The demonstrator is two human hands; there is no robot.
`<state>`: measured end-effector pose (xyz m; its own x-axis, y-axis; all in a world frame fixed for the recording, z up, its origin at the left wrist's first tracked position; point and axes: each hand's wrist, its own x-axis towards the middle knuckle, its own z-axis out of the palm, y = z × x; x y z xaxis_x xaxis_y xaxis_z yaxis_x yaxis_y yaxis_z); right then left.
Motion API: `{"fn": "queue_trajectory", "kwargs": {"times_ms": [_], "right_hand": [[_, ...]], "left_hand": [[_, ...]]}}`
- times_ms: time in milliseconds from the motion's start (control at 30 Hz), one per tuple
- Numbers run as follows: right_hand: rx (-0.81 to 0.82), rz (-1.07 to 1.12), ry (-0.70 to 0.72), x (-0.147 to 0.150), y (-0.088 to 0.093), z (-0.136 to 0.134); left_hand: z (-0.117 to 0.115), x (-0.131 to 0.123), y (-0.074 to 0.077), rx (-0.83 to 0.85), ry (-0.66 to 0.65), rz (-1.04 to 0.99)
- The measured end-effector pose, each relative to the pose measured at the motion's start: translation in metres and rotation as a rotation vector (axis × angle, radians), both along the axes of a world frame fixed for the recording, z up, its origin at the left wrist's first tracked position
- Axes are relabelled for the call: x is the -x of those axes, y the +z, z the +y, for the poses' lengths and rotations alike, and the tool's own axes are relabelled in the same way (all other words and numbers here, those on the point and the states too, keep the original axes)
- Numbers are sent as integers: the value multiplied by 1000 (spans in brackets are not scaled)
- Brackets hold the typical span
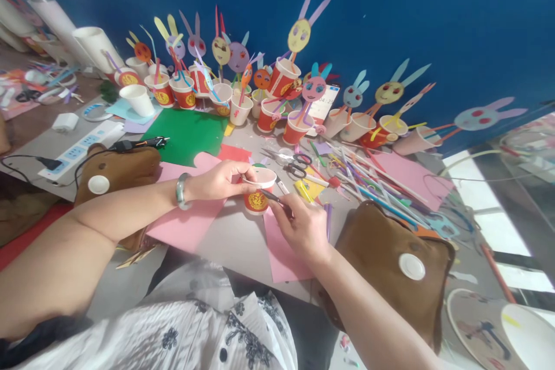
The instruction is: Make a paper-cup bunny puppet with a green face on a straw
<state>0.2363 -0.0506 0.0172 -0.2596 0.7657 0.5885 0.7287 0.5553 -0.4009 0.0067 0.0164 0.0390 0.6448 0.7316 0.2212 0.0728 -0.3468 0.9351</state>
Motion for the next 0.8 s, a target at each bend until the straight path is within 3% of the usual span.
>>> {"fn": "queue_trajectory", "kwargs": {"times_ms": [533,800], "right_hand": [[77,-19,-14,0,0,-2],[34,-27,-3,-1,2,-1]], "left_hand": [[-1,-1,1,-55,-2,33],[-3,-2,2,-38,3,4]]}}
